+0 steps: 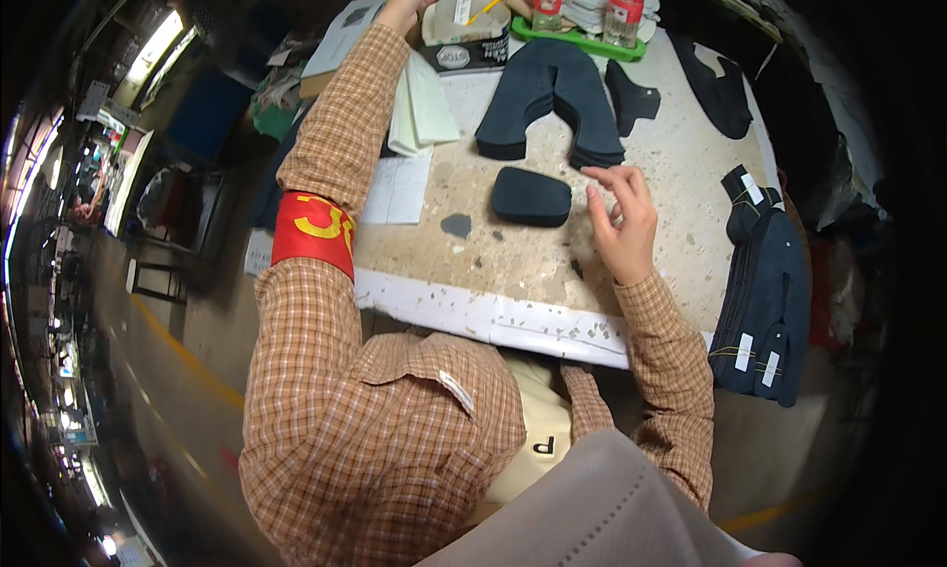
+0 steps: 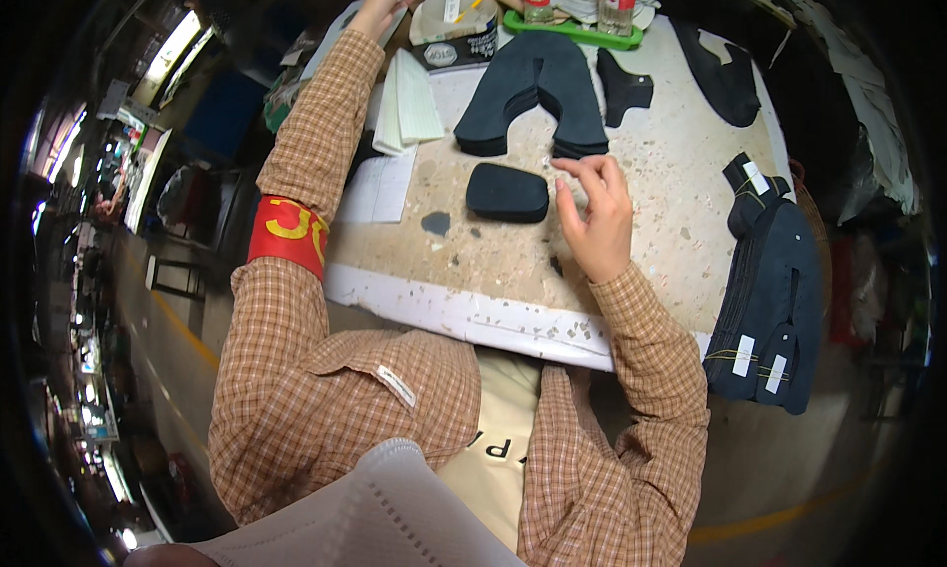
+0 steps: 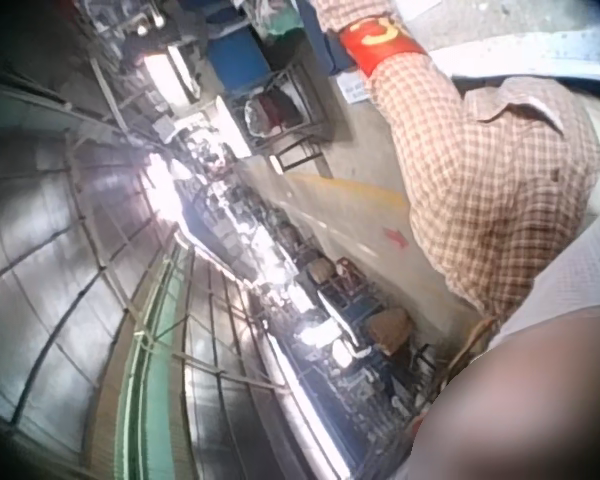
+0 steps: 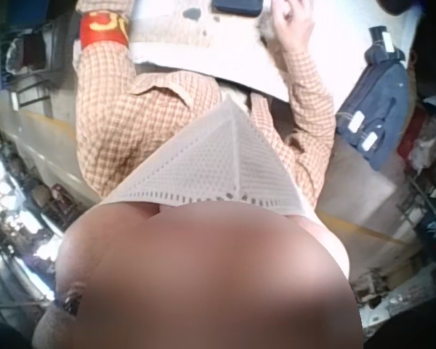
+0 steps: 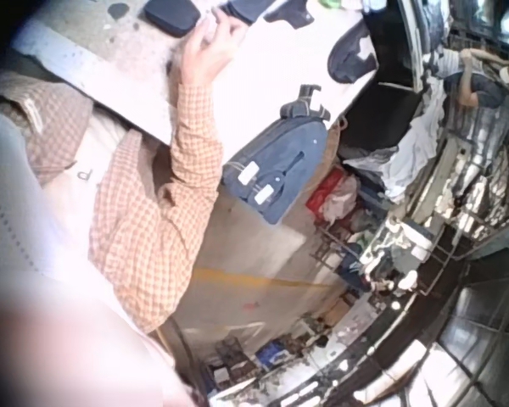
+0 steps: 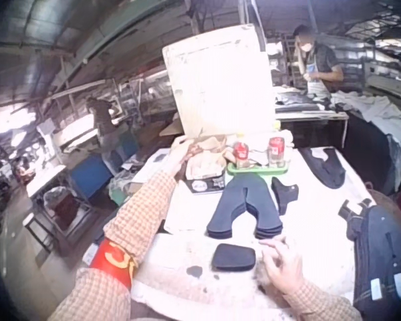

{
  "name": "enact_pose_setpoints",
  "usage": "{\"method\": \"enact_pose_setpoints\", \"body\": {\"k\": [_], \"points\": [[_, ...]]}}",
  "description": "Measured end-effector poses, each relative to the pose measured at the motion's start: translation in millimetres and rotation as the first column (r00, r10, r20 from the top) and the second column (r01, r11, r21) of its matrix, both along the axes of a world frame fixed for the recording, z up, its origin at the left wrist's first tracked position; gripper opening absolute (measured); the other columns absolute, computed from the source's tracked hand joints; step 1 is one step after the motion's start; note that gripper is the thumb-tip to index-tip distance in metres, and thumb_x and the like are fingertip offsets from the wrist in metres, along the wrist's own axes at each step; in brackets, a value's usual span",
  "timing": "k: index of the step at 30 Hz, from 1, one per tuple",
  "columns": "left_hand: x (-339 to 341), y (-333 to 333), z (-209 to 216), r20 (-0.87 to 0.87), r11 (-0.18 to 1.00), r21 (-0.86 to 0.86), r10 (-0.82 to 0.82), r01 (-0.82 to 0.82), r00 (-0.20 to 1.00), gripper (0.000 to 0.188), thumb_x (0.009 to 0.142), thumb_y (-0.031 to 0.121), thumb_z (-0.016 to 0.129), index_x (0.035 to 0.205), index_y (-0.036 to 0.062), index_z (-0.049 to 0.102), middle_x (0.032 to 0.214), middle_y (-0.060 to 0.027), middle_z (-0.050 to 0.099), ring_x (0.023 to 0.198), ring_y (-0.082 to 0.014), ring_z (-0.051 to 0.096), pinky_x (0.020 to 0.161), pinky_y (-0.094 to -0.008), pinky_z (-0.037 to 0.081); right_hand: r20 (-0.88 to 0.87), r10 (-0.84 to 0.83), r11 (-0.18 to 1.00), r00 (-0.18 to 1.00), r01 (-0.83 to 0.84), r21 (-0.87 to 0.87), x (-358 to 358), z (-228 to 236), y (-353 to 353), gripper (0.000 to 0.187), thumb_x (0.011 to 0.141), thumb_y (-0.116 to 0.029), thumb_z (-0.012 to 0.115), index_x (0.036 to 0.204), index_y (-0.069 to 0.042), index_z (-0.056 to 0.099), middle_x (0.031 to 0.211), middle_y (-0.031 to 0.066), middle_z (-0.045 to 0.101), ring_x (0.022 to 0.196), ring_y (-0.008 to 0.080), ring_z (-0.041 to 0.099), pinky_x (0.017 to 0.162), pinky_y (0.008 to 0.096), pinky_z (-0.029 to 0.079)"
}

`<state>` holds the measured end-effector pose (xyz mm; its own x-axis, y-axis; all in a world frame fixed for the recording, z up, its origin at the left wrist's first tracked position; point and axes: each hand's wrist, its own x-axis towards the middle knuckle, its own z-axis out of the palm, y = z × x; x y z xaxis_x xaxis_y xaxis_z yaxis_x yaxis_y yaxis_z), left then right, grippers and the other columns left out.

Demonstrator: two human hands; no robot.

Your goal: The person handles black carpet pieces and white foam inserts on a workbench. They pick up and align the pieces, insert foam into the carpet, and stack the assembled units. The person repeats this process for multiple items, organizing them into neat stacks.

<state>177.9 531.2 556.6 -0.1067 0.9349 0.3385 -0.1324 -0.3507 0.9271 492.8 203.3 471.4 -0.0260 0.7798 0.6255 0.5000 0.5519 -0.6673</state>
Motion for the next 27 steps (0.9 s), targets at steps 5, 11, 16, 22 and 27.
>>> {"method": "enact_pose_setpoints", "body": {"k": [5,11,16,22,27], "points": [[-41,-77,-3,-0.899,0.927,0.359,0.374,-0.106,0.229,0.046,0.088,0.045,0.065,0.094,-0.0006,0.069,0.084,-0.0098,0.071,0.072,-0.0146,0.066,0.068,-0.0278,0.053,0.000,0.004,1.000,1.000,-0.004,0.022,-1,1,-1,0.020,0.085,-0.004,0.063,0.102,-0.009,0.071,0.090,0.0057,0.055,0.073,0.0147,0.054,0.050,0.0250,0.040],[-13,-170,-36,-0.943,0.909,-0.115,-0.227,-0.402,-0.245,0.043,0.074,0.049,0.069,0.086,0.0077,0.076,0.078,-0.0127,0.072,0.079,-0.0245,0.071,0.071,-0.0371,0.055,0.006,0.021,0.999,1.000,-0.021,0.047,-4,-2,1,0.018,0.086,-0.005,0.064,0.101,-0.010,0.072,0.091,0.0037,0.056,0.069,0.0105,0.053,0.048,0.0228,0.040],[-14,-181,-45,-0.937,0.918,-0.069,-0.193,-0.391,-0.290,0.031,0.071,0.031,0.066,0.089,0.0075,0.075,0.088,-0.0136,0.073,0.087,-0.0281,0.071,0.073,-0.0390,0.055,0.017,-0.009,0.999,1.000,0.008,0.036,0,-6,5,0.018,0.086,-0.005,0.064,0.100,-0.010,0.073,0.092,0.0033,0.057,0.071,0.0099,0.056,0.048,0.0217,0.040],[-47,-211,16,-0.960,0.911,0.277,0.248,-0.306,-0.130,0.035,0.085,0.042,0.052,0.092,0.0151,0.074,0.073,-0.0053,0.071,0.075,-0.0262,0.070,0.072,-0.0388,0.054,0.004,-0.116,0.987,0.993,0.115,0.108,19,15,11,0.015,0.087,-0.007,0.065,0.098,-0.011,0.074,0.090,0.0021,0.063,0.073,0.0092,0.058,0.051,0.0210,0.041],[-45,-270,51,-0.883,0.915,0.342,0.391,-0.216,0.260,0.032,0.094,0.034,0.058,0.103,0.0049,0.070,0.077,-0.0056,0.070,0.075,-0.0110,0.066,0.070,-0.0254,0.049,-0.009,-0.131,0.966,0.991,0.130,0.224,29,45,14,0.015,0.088,-0.009,0.065,0.098,-0.013,0.075,0.091,0.0011,0.066,0.074,0.0077,0.059,0.055,0.0203,0.042]]}}
